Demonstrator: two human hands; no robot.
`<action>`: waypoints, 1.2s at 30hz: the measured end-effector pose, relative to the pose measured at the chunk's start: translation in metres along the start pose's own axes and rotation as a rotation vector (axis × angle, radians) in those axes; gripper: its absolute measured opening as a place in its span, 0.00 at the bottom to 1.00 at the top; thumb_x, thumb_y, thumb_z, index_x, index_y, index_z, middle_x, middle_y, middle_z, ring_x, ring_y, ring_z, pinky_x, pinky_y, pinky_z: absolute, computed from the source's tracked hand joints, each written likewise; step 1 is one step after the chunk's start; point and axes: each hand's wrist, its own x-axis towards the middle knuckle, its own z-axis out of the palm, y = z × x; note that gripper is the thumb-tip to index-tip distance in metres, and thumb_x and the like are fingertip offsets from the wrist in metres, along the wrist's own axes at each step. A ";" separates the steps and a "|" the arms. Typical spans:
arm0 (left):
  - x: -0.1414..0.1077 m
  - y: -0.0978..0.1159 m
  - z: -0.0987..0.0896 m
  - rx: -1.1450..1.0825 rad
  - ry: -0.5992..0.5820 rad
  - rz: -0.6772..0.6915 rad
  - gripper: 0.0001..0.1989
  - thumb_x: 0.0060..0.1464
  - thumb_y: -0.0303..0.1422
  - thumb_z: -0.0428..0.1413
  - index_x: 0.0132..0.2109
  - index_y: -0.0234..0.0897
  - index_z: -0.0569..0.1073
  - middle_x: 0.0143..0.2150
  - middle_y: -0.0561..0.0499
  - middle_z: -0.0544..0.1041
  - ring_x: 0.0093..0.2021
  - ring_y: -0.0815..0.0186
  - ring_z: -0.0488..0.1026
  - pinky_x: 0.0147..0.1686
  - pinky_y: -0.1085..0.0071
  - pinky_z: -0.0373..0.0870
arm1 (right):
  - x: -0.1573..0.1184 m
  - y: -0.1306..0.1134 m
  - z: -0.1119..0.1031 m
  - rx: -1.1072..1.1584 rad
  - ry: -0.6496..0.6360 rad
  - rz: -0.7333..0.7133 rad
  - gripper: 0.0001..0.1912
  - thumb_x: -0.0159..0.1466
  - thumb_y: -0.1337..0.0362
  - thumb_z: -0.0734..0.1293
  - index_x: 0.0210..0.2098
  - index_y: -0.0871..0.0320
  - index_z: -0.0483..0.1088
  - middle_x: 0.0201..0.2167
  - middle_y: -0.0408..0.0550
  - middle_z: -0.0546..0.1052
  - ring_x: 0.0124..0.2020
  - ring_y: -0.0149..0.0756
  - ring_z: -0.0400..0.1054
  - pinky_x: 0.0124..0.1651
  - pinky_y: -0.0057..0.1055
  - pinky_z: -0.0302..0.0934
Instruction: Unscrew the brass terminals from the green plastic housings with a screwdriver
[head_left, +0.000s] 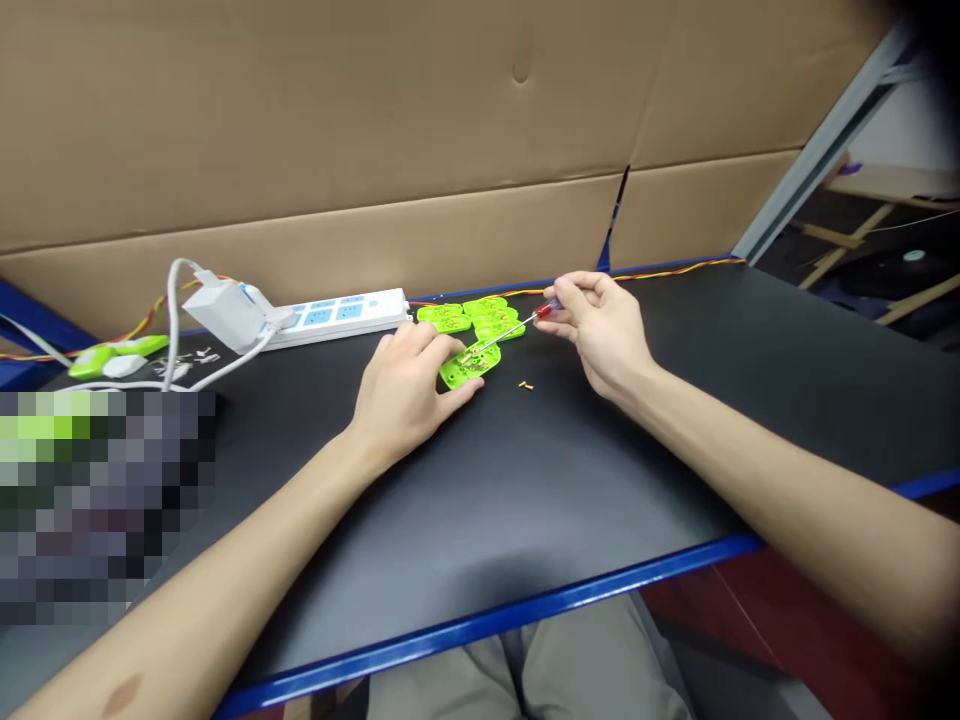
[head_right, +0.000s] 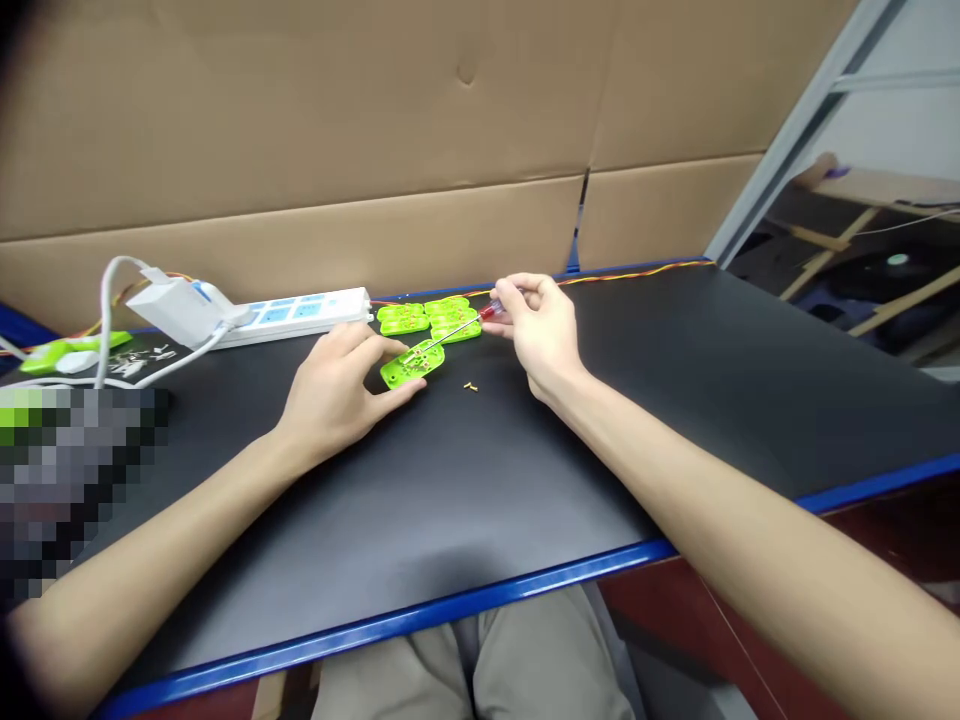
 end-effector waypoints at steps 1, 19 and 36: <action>0.000 0.000 0.000 0.000 0.002 0.001 0.14 0.58 0.43 0.56 0.43 0.37 0.73 0.40 0.45 0.74 0.44 0.54 0.70 0.44 0.60 0.68 | 0.000 0.000 0.000 0.000 0.002 0.002 0.10 0.60 0.59 0.70 0.35 0.57 0.67 0.33 0.41 0.76 0.30 0.26 0.74 0.36 0.28 0.75; -0.001 -0.001 0.002 0.014 0.037 0.009 0.17 0.59 0.43 0.55 0.47 0.35 0.75 0.40 0.44 0.74 0.44 0.54 0.70 0.46 0.60 0.67 | -0.002 0.000 0.002 0.043 0.003 0.144 0.04 0.63 0.65 0.66 0.33 0.58 0.67 0.32 0.43 0.75 0.32 0.27 0.73 0.39 0.29 0.74; 0.000 -0.004 0.001 0.038 0.075 0.044 0.16 0.58 0.42 0.58 0.48 0.36 0.75 0.40 0.46 0.74 0.44 0.57 0.70 0.44 0.61 0.68 | -0.002 -0.002 0.003 -0.038 -0.005 0.031 0.05 0.63 0.62 0.67 0.35 0.56 0.67 0.31 0.40 0.75 0.28 0.25 0.72 0.33 0.25 0.72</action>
